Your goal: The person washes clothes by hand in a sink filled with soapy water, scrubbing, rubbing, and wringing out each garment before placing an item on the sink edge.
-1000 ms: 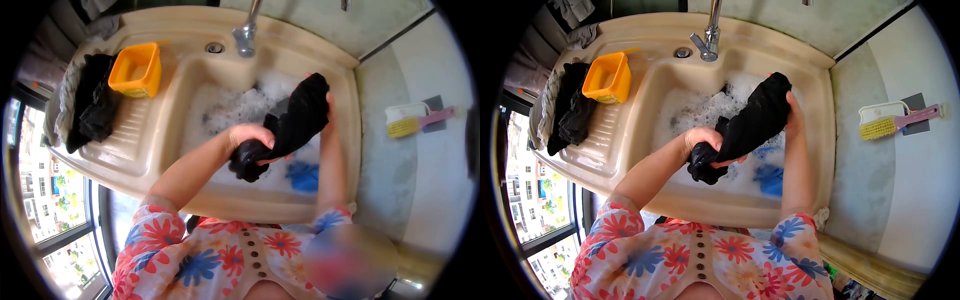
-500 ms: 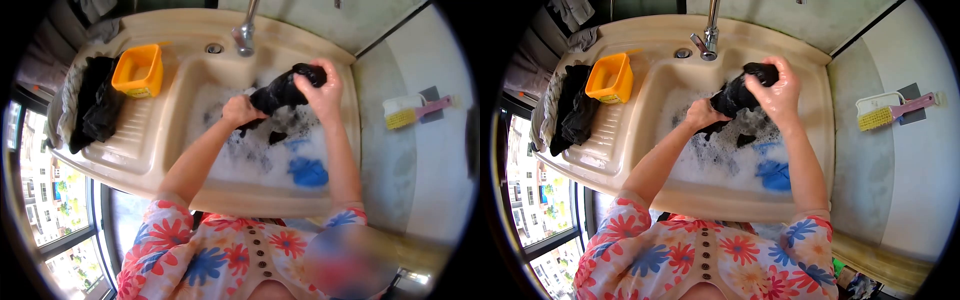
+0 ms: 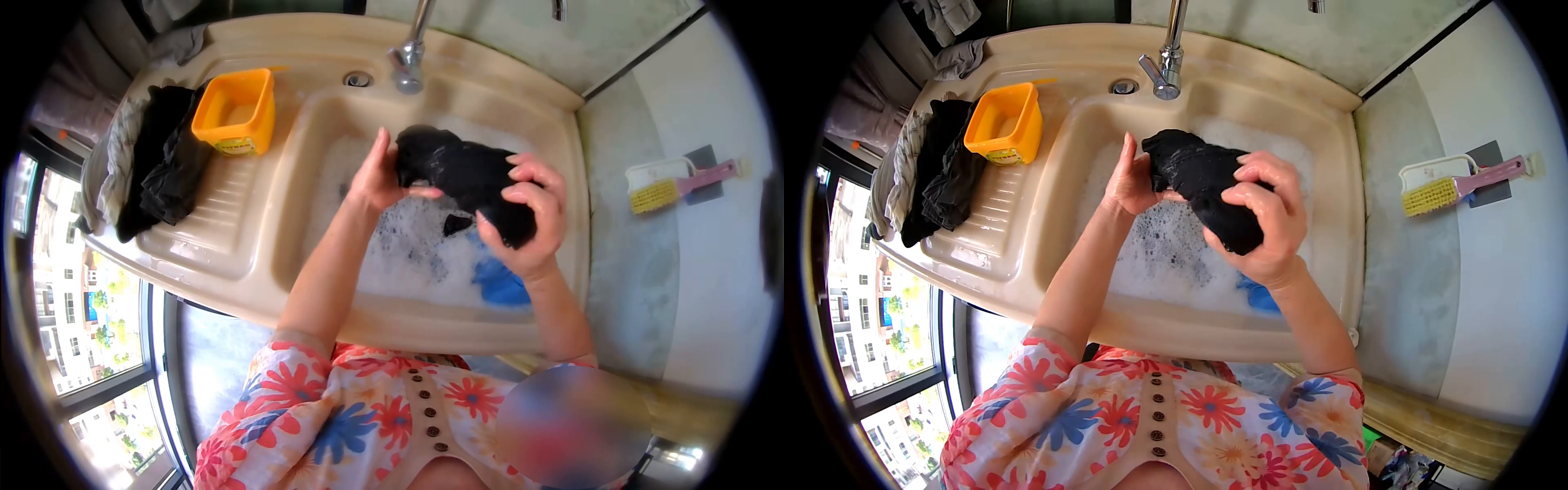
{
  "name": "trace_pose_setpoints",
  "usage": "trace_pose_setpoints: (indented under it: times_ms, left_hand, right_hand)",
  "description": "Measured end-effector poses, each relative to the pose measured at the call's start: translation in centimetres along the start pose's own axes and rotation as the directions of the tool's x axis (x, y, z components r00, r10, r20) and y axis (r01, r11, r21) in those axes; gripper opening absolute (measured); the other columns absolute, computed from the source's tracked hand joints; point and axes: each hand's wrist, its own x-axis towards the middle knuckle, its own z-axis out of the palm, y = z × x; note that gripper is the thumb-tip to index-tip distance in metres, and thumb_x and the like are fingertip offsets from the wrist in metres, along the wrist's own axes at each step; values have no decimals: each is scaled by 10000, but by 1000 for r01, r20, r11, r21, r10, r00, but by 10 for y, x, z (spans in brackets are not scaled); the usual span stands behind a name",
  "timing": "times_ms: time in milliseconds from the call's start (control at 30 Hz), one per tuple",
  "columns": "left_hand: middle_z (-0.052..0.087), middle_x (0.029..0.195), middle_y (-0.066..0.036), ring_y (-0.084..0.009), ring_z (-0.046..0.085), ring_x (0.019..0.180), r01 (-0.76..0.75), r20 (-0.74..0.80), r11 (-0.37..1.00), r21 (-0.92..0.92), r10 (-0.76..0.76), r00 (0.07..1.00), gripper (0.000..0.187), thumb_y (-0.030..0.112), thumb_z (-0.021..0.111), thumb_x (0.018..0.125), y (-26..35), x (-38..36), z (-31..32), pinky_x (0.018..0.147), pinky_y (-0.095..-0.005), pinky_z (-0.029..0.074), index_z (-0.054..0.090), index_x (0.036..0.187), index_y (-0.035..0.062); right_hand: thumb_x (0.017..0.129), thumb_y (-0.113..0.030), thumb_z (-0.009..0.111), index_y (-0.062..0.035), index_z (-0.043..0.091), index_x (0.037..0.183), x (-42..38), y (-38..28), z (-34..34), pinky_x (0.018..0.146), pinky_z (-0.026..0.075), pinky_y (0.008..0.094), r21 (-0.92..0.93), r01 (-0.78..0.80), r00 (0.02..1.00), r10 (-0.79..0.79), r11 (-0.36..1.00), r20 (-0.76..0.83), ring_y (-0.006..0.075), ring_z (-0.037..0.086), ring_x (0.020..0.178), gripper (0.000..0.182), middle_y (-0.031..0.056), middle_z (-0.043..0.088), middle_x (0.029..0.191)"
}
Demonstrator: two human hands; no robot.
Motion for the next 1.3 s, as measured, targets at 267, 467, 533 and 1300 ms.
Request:
trace_pose_setpoints:
  times_ms: [267,467,533,1300]
  left_hand:
    - [597,827,-68,-223,578,745,-376,-182,735,564,555,812,301,172,664,657,-5,13,15,652,-315,481,570,908,36]
    - [521,796,-112,-287,540,724,-336,507,-381,861,690,517,337,113,680,517,-42,-15,87,637,-352,468,566,829,59]
    - [511,853,-109,-305,527,741,-384,637,-509,771,602,482,347,117,686,487,-58,-21,99,626,-365,466,578,816,90]
    - [559,854,-102,-309,575,759,-206,253,-379,902,77,964,466,323,736,549,-44,-42,35,658,-406,472,534,900,92]
  right_hand:
    - [715,-84,661,-21,518,865,-83,41,24,717,418,243,411,-775,475,872,479,-119,127,507,777,216,44,535,841]
    - [781,-129,598,-45,554,952,-105,70,40,750,448,259,734,-659,126,937,-168,327,128,537,852,196,33,558,898]
    - [811,-151,554,-66,542,1001,-137,97,44,755,454,284,608,-782,429,826,137,365,163,544,858,208,32,556,953]
    - [648,-132,603,-3,572,662,-22,129,43,583,421,276,-44,-675,675,641,736,367,123,525,613,133,50,557,616]
